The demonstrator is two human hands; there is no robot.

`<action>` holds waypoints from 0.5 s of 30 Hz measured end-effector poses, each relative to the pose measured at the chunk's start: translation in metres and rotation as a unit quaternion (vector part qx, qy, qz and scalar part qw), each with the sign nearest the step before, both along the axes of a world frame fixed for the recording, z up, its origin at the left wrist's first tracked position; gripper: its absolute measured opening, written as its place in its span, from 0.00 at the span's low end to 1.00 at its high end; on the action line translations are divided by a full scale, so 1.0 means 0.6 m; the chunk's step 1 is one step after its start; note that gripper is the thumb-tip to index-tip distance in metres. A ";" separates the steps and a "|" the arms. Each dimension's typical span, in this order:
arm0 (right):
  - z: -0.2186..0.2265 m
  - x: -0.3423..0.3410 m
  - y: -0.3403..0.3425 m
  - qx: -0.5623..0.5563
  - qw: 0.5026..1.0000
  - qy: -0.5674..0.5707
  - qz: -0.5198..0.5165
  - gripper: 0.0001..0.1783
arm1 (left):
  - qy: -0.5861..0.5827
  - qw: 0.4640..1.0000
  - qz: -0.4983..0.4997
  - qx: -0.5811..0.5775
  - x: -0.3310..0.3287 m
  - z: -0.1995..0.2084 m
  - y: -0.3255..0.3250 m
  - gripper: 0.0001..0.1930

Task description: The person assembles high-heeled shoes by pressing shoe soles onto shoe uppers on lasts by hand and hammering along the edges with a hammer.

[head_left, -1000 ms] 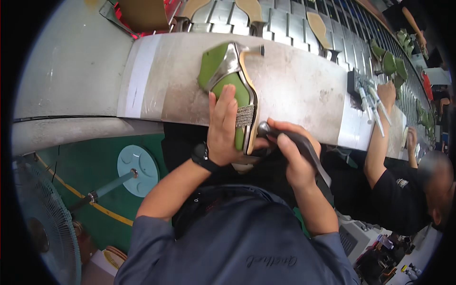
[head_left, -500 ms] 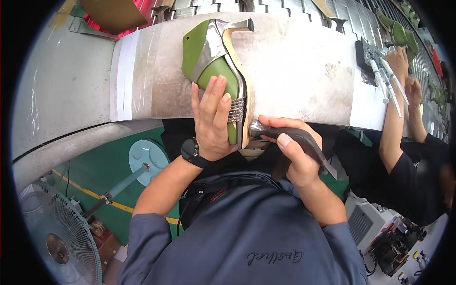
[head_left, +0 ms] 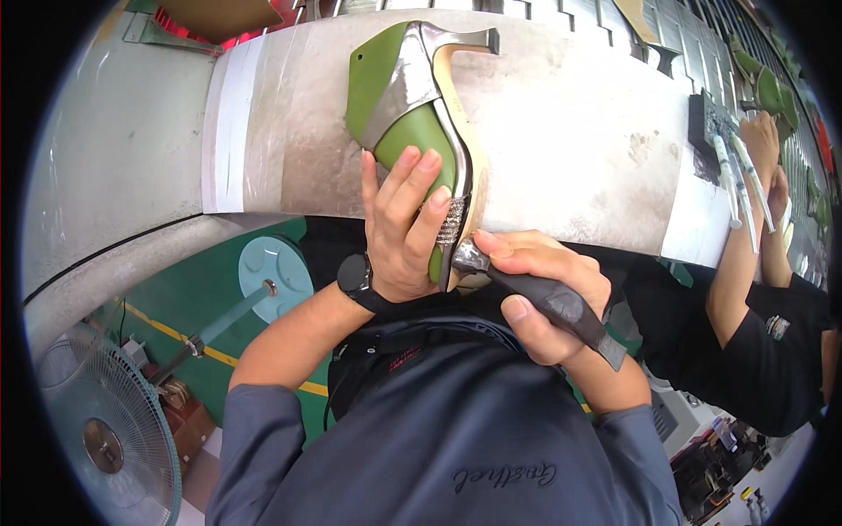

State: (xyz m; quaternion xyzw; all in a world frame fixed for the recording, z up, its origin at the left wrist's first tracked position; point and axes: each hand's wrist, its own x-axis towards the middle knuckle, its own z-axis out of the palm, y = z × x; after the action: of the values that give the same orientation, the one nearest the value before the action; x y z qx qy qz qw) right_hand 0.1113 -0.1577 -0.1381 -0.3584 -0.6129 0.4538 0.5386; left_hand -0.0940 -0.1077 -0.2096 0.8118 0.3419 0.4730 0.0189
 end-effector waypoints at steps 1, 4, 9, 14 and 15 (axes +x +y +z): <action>0.002 0.001 0.009 0.037 0.999 -0.019 0.004 0.20 | -0.002 1.000 0.000 -0.004 0.000 0.002 0.000 0.34; 0.017 0.013 0.029 0.060 0.995 -0.064 0.047 0.19 | 0.002 1.000 0.002 -0.012 -0.002 0.002 -0.001 0.35; -0.008 0.016 0.033 0.036 0.999 -0.009 0.025 0.20 | -0.007 1.000 0.012 0.000 0.003 -0.003 0.002 0.37; -0.011 0.025 0.050 0.010 0.999 0.026 0.037 0.20 | -0.013 1.000 0.026 -0.003 0.007 -0.003 0.000 0.37; -0.003 0.029 0.060 0.006 0.999 0.013 0.051 0.19 | -0.017 0.999 0.030 0.001 0.007 -0.005 0.000 0.37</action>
State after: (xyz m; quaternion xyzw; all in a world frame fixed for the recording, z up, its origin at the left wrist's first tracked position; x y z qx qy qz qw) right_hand 0.1286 -0.1218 -0.1400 -0.3168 -0.6261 0.4818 0.5249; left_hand -0.0899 -0.1077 -0.2128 0.7931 0.3653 0.4873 0.0094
